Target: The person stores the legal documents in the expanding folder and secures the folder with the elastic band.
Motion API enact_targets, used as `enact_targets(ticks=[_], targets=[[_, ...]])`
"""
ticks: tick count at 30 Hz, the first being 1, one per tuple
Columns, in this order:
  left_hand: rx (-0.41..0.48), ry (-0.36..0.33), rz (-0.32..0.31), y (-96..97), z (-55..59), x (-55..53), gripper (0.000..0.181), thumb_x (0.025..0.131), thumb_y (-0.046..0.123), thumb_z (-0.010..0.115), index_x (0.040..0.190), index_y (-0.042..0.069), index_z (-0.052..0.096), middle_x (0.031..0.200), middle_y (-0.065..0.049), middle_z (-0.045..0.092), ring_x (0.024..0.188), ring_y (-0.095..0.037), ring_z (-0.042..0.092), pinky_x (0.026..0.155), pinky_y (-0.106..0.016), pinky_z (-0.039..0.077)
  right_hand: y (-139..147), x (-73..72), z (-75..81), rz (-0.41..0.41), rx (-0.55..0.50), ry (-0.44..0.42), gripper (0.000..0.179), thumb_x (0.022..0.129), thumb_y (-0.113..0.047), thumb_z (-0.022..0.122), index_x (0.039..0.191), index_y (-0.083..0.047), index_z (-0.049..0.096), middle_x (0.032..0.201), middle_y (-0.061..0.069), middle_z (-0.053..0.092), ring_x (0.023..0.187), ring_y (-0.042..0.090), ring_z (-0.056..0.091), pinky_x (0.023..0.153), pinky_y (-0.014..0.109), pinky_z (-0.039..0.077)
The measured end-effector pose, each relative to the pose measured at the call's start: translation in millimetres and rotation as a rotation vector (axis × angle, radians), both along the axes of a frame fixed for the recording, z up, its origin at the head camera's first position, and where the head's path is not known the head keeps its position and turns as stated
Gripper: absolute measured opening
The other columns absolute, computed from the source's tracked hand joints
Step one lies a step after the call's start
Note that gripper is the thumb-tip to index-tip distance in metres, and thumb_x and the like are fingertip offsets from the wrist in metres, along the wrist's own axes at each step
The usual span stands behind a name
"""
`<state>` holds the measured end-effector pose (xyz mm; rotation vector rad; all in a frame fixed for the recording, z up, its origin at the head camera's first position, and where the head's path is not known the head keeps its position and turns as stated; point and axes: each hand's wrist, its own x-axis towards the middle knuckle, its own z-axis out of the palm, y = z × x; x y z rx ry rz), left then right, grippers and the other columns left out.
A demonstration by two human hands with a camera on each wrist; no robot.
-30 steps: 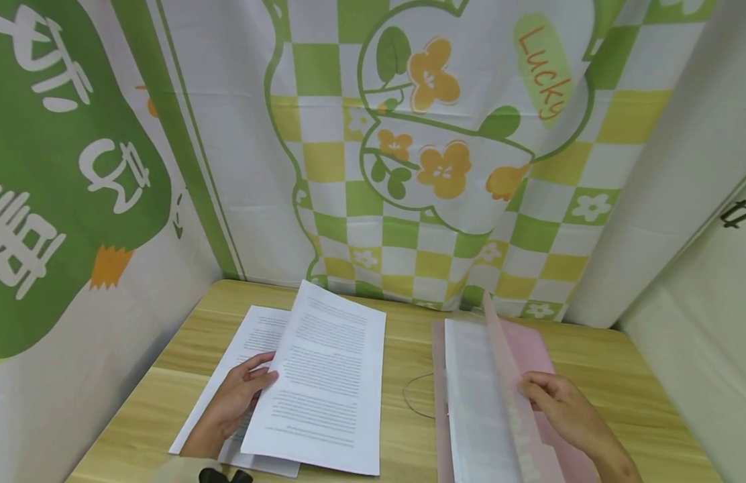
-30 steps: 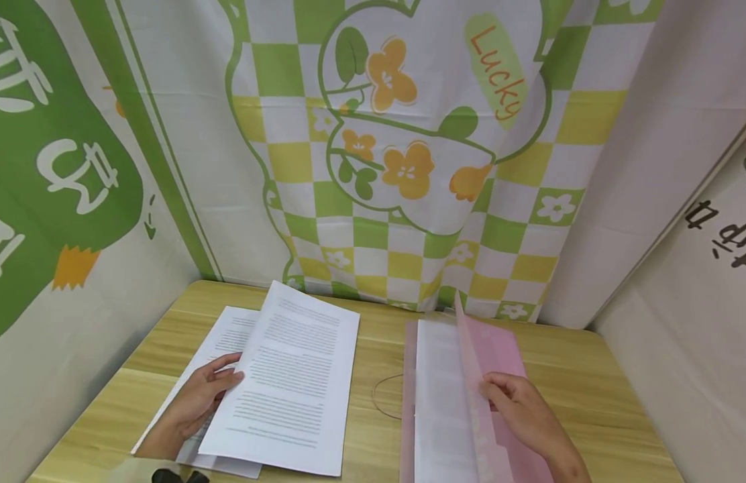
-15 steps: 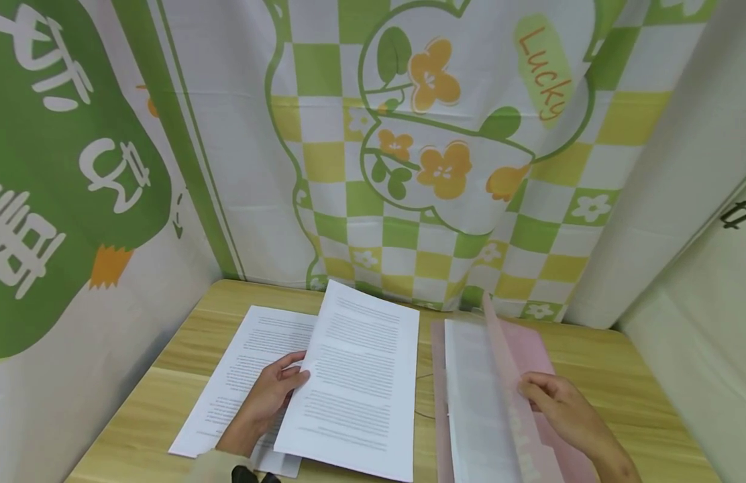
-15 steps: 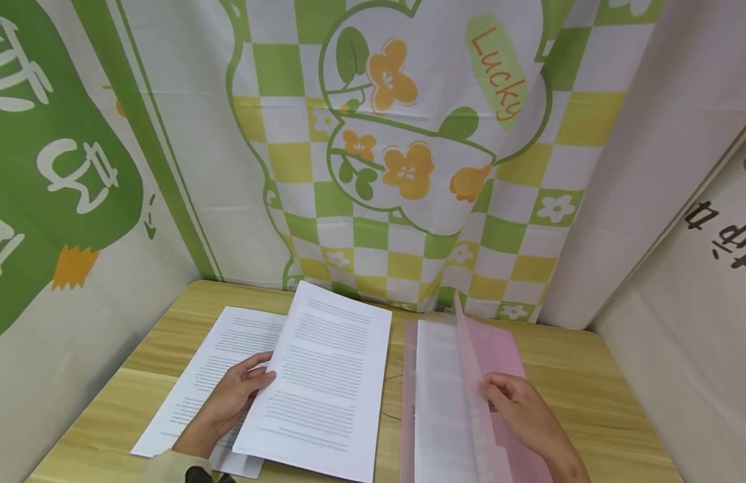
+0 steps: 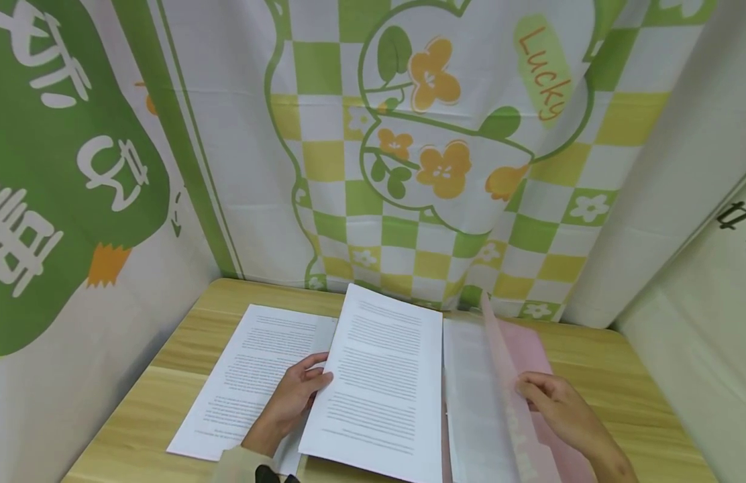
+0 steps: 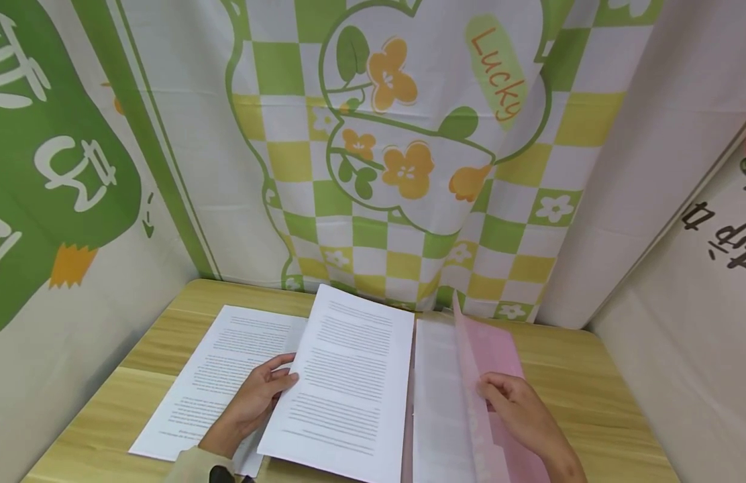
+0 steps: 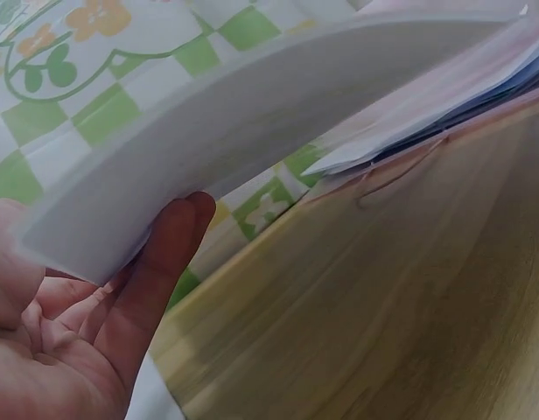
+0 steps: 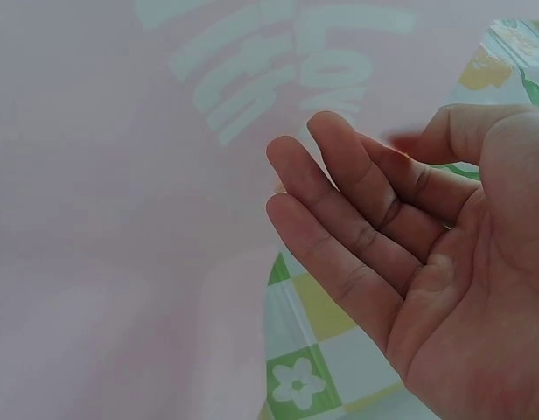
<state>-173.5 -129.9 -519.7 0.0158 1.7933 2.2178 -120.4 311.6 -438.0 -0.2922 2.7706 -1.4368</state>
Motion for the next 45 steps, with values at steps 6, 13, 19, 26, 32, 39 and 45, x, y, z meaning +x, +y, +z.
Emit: enact_targets(ticks=[6, 13, 19, 26, 32, 39, 45], targets=[[0.019, 0.012, -0.024, 4.2, -1.0, -0.1, 0.053, 0.1, 0.004, 0.063, 0.147, -0.009, 0.043, 0.11, -0.014, 0.072, 0.087, -0.021, 0.072, 0.07, -0.031, 0.058, -1, -0.2, -0.3, 0.009, -0.011, 0.014, 0.027, 0.108, -0.014, 0.053, 0.082, -0.008, 0.059, 0.074, -0.003, 0.048, 0.075, 0.009, 0.051, 0.074, 0.029, 0.054], [-0.003, 0.016, -0.042, 6.7, -1.5, -0.1, 0.053, 0.1, 0.005, 0.063, 0.147, -0.009, 0.043, 0.11, -0.015, 0.072, 0.089, -0.022, 0.071, 0.073, -0.032, 0.057, -2, 0.1, -1.8, 0.025, -0.018, 0.019, 0.026, 0.108, -0.013, 0.053, 0.083, -0.009, 0.06, 0.074, -0.003, 0.048, 0.076, 0.009, 0.052, 0.074, 0.029, 0.054], [0.004, 0.027, -0.064, 12.2, -3.3, -1.0, 0.053, 0.1, 0.004, 0.062, 0.147, -0.01, 0.043, 0.109, -0.015, 0.071, 0.088, -0.021, 0.071, 0.073, -0.032, 0.056, -2, 0.5, -2.4, 0.023, -0.026, 0.002, 0.029, 0.108, -0.014, 0.053, 0.08, -0.008, 0.056, 0.074, -0.001, 0.047, 0.075, 0.01, 0.051, 0.075, 0.029, 0.054], [0.019, 0.06, -0.095, 18.6, -2.3, -2.3, 0.054, 0.101, 0.003, 0.061, 0.148, -0.013, 0.04, 0.114, -0.018, 0.07, 0.092, -0.021, 0.07, 0.078, -0.031, 0.055, -1, -2.2, -2.7, 0.009, -0.033, -0.074, 0.035, 0.11, -0.02, 0.052, 0.078, -0.005, 0.052, 0.072, -0.001, 0.044, 0.073, 0.013, 0.049, 0.076, 0.03, 0.053], [0.001, 0.061, -0.103, 23.0, 2.8, -7.0, 0.056, 0.101, 0.006, 0.062, 0.149, -0.012, 0.039, 0.116, -0.019, 0.07, 0.094, -0.022, 0.07, 0.08, -0.031, 0.055, 0, -1.2, -0.5, 0.013, -0.031, -0.067, 0.036, 0.11, -0.02, 0.052, 0.078, -0.005, 0.051, 0.07, -0.002, 0.041, 0.07, 0.013, 0.048, 0.075, 0.03, 0.053], [0.002, 0.058, -0.075, 28.2, 7.4, -13.0, 0.054, 0.102, 0.009, 0.062, 0.147, -0.013, 0.042, 0.119, -0.021, 0.069, 0.094, -0.021, 0.07, 0.078, -0.03, 0.055, -1, -0.5, 0.0, 0.006, -0.039, -0.081, 0.036, 0.11, -0.021, 0.052, 0.077, -0.006, 0.051, 0.07, -0.004, 0.04, 0.071, 0.013, 0.049, 0.077, 0.031, 0.053], [0.031, 0.038, -0.056, 36.7, 6.5, -18.2, 0.053, 0.101, 0.009, 0.063, 0.146, -0.013, 0.044, 0.114, -0.017, 0.071, 0.091, -0.019, 0.071, 0.074, -0.028, 0.056, 0, -0.6, -1.6, 0.009, -0.034, -0.068, 0.034, 0.11, -0.02, 0.052, 0.079, -0.005, 0.053, 0.072, -0.002, 0.042, 0.073, 0.013, 0.049, 0.076, 0.03, 0.054]])
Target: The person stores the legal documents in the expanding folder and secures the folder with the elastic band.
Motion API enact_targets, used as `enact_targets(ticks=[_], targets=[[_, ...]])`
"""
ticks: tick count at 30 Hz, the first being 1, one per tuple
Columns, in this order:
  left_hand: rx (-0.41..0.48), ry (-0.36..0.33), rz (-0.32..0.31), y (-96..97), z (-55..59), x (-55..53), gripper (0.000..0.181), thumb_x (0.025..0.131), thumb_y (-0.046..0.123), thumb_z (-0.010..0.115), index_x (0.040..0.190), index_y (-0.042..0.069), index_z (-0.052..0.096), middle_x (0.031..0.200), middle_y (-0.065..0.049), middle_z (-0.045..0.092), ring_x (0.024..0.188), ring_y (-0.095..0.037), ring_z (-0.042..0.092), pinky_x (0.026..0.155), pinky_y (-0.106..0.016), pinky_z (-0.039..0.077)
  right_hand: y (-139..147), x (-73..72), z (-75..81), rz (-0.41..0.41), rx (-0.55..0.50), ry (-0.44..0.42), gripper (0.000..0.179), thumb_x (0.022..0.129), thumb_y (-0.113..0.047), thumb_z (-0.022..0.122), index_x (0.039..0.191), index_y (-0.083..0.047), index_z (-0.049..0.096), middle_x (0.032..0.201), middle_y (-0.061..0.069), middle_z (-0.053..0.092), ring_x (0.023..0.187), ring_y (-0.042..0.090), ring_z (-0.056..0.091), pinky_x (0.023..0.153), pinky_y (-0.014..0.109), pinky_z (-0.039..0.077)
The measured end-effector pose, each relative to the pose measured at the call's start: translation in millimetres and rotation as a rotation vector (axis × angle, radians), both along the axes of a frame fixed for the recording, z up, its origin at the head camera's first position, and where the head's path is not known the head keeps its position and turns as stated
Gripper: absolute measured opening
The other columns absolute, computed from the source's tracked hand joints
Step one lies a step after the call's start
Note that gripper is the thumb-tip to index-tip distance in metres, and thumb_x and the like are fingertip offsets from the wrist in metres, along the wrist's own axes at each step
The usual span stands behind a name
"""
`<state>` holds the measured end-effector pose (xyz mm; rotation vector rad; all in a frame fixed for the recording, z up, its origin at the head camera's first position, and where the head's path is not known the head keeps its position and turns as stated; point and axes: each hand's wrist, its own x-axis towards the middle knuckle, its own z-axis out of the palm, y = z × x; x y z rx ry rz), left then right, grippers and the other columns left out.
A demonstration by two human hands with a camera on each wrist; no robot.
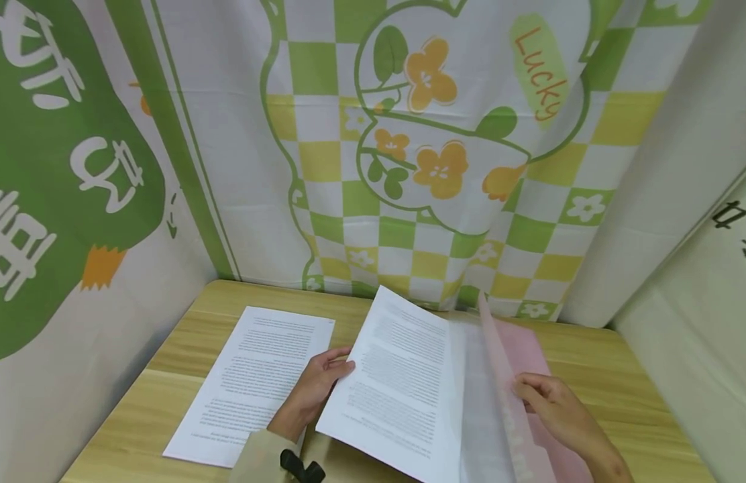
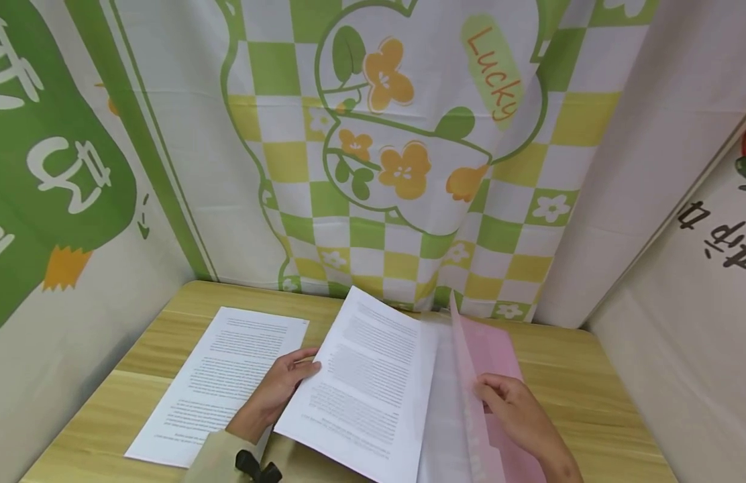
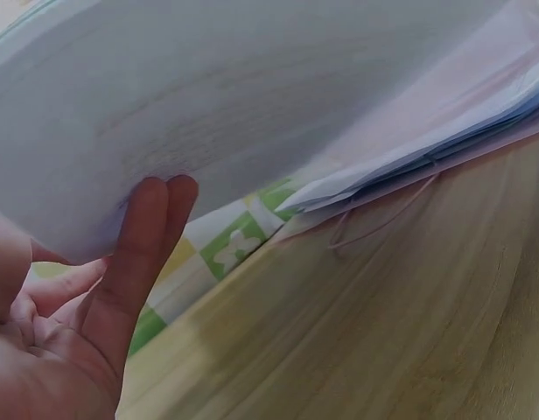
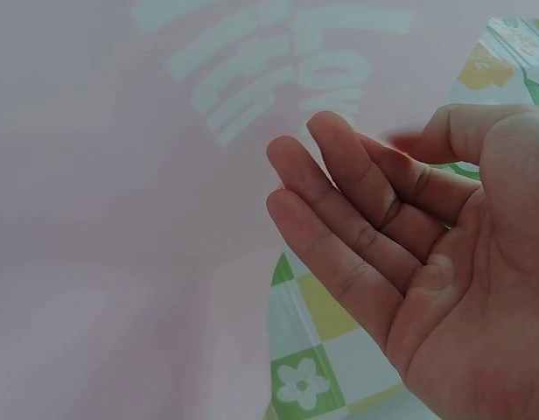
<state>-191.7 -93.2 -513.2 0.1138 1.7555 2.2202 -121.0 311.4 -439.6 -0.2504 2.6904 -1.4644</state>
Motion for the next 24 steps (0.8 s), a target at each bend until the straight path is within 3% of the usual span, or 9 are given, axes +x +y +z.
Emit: enact_targets(ticks=[5, 13, 24], targets=[[0.011, -0.011, 0.013, 5.8, -1.3, -0.8, 0.052, 0.102, 0.008, 0.062, 0.146, -0.013, 0.044, 0.112, -0.017, 0.072, 0.087, -0.02, 0.072, 0.072, -0.027, 0.057, 0.2, 0.6, -1.5, -0.005, -0.003, -0.003, 0.034, 0.109, -0.019, 0.052, 0.078, -0.006, 0.053, 0.072, -0.002, 0.044, 0.074, 0.012, 0.05, 0.076, 0.03, 0.054], [-0.044, 0.019, 0.053, 5.0, 1.8, -4.1, 0.049, 0.102, 0.009, 0.062, 0.144, -0.011, 0.049, 0.108, -0.015, 0.072, 0.082, -0.019, 0.072, 0.068, -0.027, 0.057, 0.2, 0.9, -1.0, -0.008, 0.017, 0.017, 0.034, 0.109, -0.018, 0.052, 0.078, -0.005, 0.052, 0.072, -0.002, 0.042, 0.073, 0.012, 0.049, 0.075, 0.03, 0.054], [0.0, 0.021, 0.065, 10.3, -3.2, -7.8, 0.048, 0.102, 0.009, 0.062, 0.144, -0.01, 0.049, 0.11, -0.016, 0.072, 0.084, -0.02, 0.071, 0.069, -0.028, 0.057, 0.5, 0.5, -0.7, 0.001, 0.009, 0.018, 0.034, 0.11, -0.018, 0.052, 0.078, -0.006, 0.052, 0.071, -0.002, 0.043, 0.073, 0.013, 0.049, 0.075, 0.03, 0.053]])
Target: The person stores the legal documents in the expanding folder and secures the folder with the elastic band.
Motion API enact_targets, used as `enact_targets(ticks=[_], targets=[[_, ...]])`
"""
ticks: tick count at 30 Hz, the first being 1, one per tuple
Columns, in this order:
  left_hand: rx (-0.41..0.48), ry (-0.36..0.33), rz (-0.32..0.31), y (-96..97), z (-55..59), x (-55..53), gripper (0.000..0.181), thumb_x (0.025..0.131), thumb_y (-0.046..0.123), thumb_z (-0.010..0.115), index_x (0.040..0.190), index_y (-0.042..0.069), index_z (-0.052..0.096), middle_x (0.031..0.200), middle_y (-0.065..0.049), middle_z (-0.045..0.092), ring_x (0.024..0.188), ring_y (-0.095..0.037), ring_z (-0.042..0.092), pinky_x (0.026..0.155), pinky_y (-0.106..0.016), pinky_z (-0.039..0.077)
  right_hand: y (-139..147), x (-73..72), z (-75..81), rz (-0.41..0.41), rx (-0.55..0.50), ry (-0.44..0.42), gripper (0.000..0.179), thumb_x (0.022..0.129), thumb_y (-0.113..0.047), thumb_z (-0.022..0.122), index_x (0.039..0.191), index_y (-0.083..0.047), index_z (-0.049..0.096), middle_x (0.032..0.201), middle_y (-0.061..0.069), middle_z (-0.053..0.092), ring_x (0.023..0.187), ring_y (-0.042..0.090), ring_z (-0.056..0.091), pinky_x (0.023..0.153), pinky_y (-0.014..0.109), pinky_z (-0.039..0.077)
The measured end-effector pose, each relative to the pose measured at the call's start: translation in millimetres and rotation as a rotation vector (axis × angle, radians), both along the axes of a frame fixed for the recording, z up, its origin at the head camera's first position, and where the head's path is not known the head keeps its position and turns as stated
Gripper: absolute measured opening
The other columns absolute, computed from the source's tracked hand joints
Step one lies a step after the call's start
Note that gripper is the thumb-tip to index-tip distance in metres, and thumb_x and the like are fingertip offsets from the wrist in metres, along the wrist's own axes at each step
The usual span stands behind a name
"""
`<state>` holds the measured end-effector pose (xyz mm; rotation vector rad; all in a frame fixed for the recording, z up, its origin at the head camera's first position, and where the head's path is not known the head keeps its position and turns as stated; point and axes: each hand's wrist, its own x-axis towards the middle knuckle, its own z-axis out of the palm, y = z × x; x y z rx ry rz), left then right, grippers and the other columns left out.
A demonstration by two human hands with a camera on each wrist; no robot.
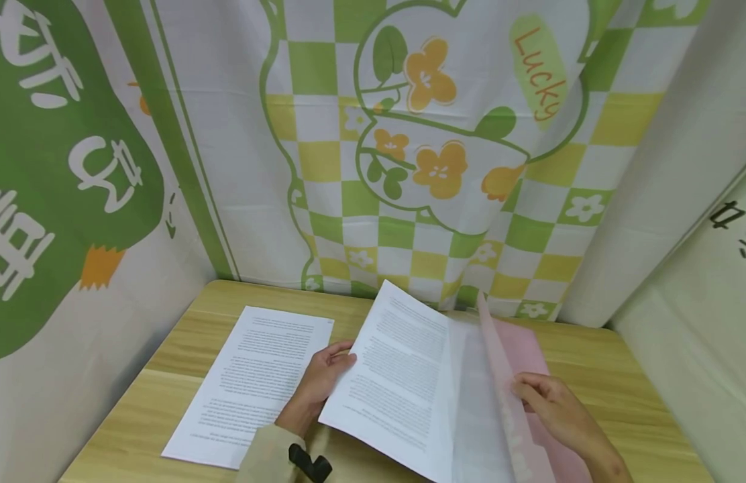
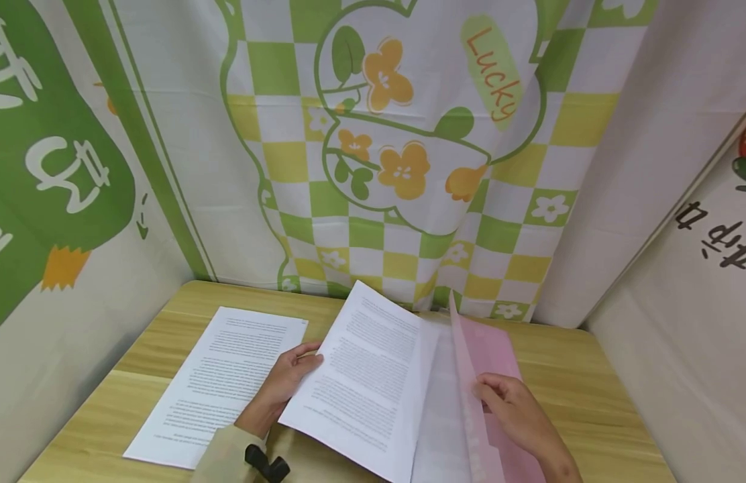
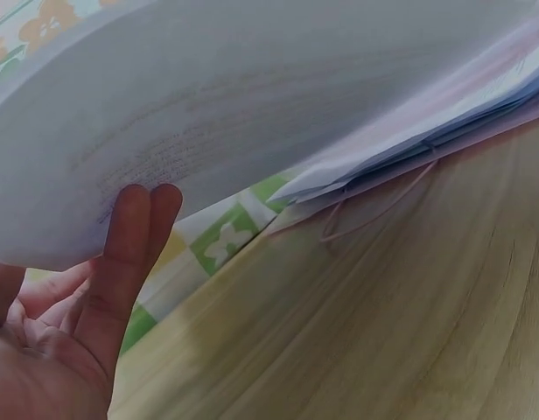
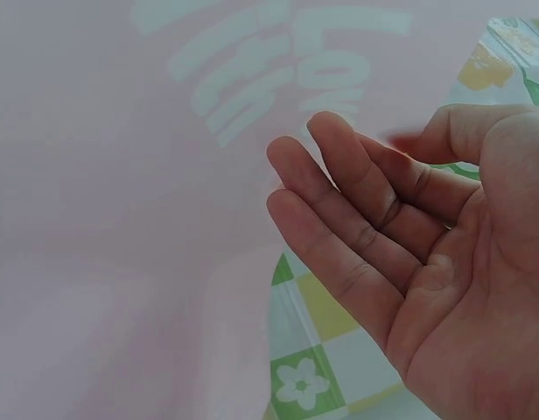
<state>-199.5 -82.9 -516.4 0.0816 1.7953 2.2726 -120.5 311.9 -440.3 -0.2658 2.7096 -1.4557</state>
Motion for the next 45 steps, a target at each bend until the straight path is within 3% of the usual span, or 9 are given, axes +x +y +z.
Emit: enact_targets(ticks=[10, 18, 28, 36, 45], targets=[[-0.028, 0.018, -0.011, 10.6, -3.0, 1.0, 0.046, 0.103, 0.009, 0.061, 0.144, -0.006, 0.049, 0.11, -0.014, 0.071, 0.086, -0.02, 0.07, 0.07, -0.028, 0.055, -1, -0.6, -0.4, 0.008, 0.009, 0.022, 0.035, 0.109, -0.017, 0.052, 0.076, -0.007, 0.051, 0.071, 0.0, 0.046, 0.074, 0.012, 0.051, 0.075, 0.029, 0.053], [0.014, 0.026, -0.032, 18.6, -4.9, 5.4, 0.047, 0.102, 0.007, 0.061, 0.145, -0.006, 0.048, 0.11, -0.014, 0.071, 0.087, -0.02, 0.069, 0.073, -0.029, 0.055, 0, -1.9, 1.7, -0.009, 0.008, -0.023, 0.035, 0.11, -0.02, 0.051, 0.079, -0.005, 0.053, 0.073, 0.0, 0.045, 0.074, 0.013, 0.049, 0.075, 0.03, 0.053], [0.038, 0.032, -0.072, 32.7, -10.4, 12.9, 0.043, 0.101, 0.004, 0.061, 0.142, -0.005, 0.051, 0.106, -0.013, 0.071, 0.088, -0.02, 0.069, 0.075, -0.03, 0.054, 0, -0.4, 0.5, -0.015, 0.003, -0.009, 0.033, 0.11, -0.019, 0.052, 0.08, -0.006, 0.055, 0.074, 0.0, 0.046, 0.075, 0.012, 0.05, 0.076, 0.03, 0.054], [0.084, -0.001, -0.129, 43.2, -10.0, 21.0, 0.045, 0.1, 0.004, 0.061, 0.142, -0.004, 0.047, 0.107, -0.012, 0.071, 0.088, -0.02, 0.068, 0.074, -0.029, 0.053, 1, 0.6, 0.2, -0.005, -0.005, 0.021, 0.031, 0.109, -0.018, 0.052, 0.08, -0.006, 0.055, 0.072, -0.002, 0.044, 0.074, 0.012, 0.049, 0.073, 0.03, 0.053], [0.125, -0.038, -0.163, 58.1, -18.5, 26.3, 0.045, 0.102, 0.004, 0.059, 0.144, 0.001, 0.043, 0.112, -0.015, 0.07, 0.088, -0.021, 0.069, 0.07, -0.031, 0.056, 0, 2.6, -1.1, -0.015, 0.001, 0.055, 0.023, 0.108, -0.015, 0.054, 0.088, -0.008, 0.065, 0.075, -0.004, 0.049, 0.077, 0.008, 0.053, 0.074, 0.029, 0.054]])
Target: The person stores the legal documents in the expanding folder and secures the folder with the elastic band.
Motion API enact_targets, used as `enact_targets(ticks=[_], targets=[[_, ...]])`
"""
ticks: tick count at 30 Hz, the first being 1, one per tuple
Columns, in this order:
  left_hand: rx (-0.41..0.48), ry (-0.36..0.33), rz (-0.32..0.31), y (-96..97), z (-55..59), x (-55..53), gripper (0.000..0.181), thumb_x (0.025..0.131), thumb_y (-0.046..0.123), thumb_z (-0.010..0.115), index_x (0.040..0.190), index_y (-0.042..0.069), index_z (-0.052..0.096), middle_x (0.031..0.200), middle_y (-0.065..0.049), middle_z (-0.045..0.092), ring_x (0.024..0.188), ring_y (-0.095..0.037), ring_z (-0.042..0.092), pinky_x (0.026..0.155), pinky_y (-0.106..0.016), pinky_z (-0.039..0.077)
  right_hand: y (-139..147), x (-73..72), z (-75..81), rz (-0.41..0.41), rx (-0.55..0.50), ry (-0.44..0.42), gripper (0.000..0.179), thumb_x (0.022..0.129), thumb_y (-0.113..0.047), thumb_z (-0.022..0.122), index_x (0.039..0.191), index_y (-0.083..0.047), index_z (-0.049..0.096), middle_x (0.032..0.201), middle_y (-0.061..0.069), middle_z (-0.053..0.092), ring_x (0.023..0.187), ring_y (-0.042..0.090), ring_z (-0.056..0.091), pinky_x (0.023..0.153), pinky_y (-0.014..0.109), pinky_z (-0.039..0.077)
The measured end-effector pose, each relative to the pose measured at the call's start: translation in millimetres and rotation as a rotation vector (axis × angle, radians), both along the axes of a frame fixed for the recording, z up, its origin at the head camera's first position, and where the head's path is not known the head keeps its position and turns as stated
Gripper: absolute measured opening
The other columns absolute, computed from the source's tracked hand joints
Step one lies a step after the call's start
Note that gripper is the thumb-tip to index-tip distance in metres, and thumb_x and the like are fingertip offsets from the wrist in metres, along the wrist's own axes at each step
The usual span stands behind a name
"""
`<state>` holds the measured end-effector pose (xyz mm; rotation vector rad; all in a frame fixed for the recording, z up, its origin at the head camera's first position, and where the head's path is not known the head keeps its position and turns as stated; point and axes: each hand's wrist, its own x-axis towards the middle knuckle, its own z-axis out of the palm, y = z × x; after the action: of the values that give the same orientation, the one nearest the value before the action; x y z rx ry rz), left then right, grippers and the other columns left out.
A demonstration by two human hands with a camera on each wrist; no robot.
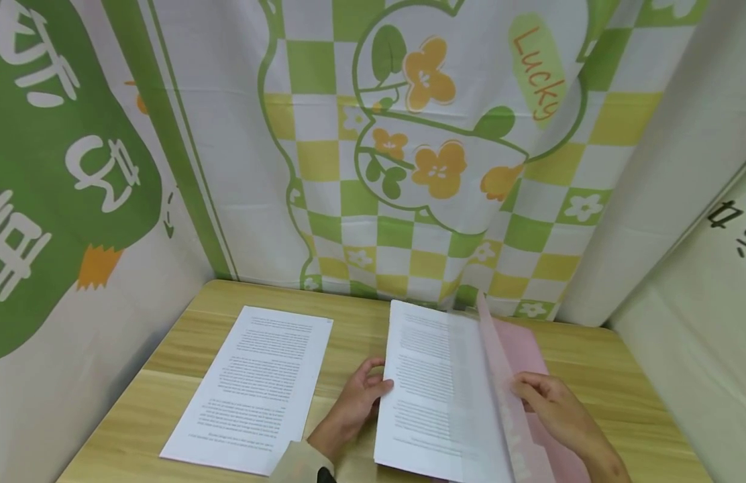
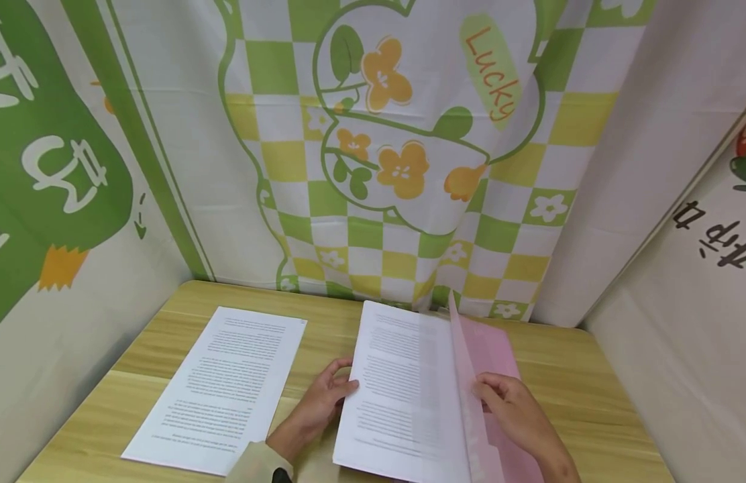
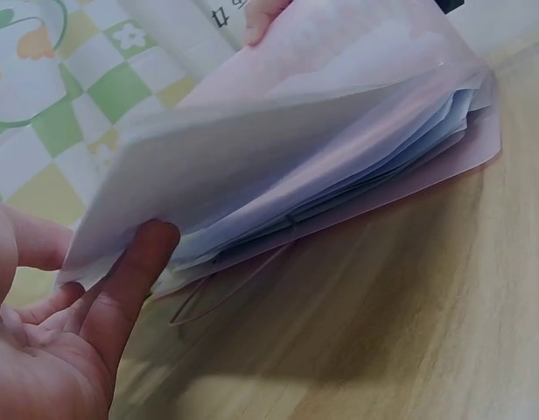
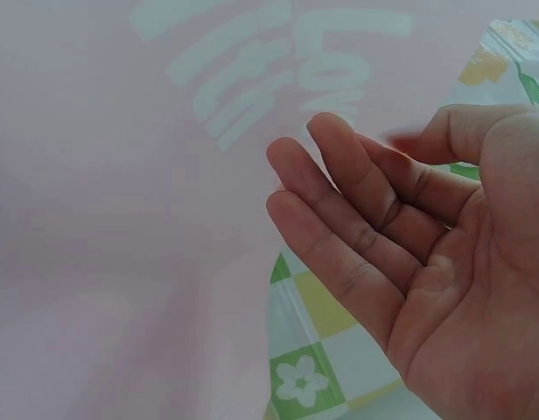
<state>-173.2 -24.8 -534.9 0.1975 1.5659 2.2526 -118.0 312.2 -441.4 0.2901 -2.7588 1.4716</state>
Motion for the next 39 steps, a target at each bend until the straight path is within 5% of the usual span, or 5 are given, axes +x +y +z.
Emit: enact_targets(ticks=[18, 39], targets=[[-0.015, -0.01, -0.007, 14.6, 3.0, 2.0, 0.039, 0.104, 0.007, 0.048, 0.142, -0.001, 0.045, 0.1, -0.012, 0.071, 0.075, -0.017, 0.068, 0.064, -0.028, 0.056, -1, -0.1, 0.7, -0.015, -0.001, -0.033, 0.026, 0.109, -0.018, 0.053, 0.087, -0.007, 0.063, 0.075, 0.0, 0.049, 0.079, 0.01, 0.054, 0.077, 0.029, 0.055], [-0.064, 0.081, -0.015, 38.2, 2.6, -2.4, 0.035, 0.096, -0.005, 0.064, 0.13, -0.007, 0.061, 0.091, -0.006, 0.065, 0.073, -0.015, 0.064, 0.064, -0.026, 0.055, -1, -0.8, 0.0, -0.002, -0.011, -0.015, 0.03, 0.108, -0.015, 0.054, 0.079, -0.008, 0.056, 0.07, -0.002, 0.045, 0.077, 0.011, 0.052, 0.075, 0.029, 0.054]])
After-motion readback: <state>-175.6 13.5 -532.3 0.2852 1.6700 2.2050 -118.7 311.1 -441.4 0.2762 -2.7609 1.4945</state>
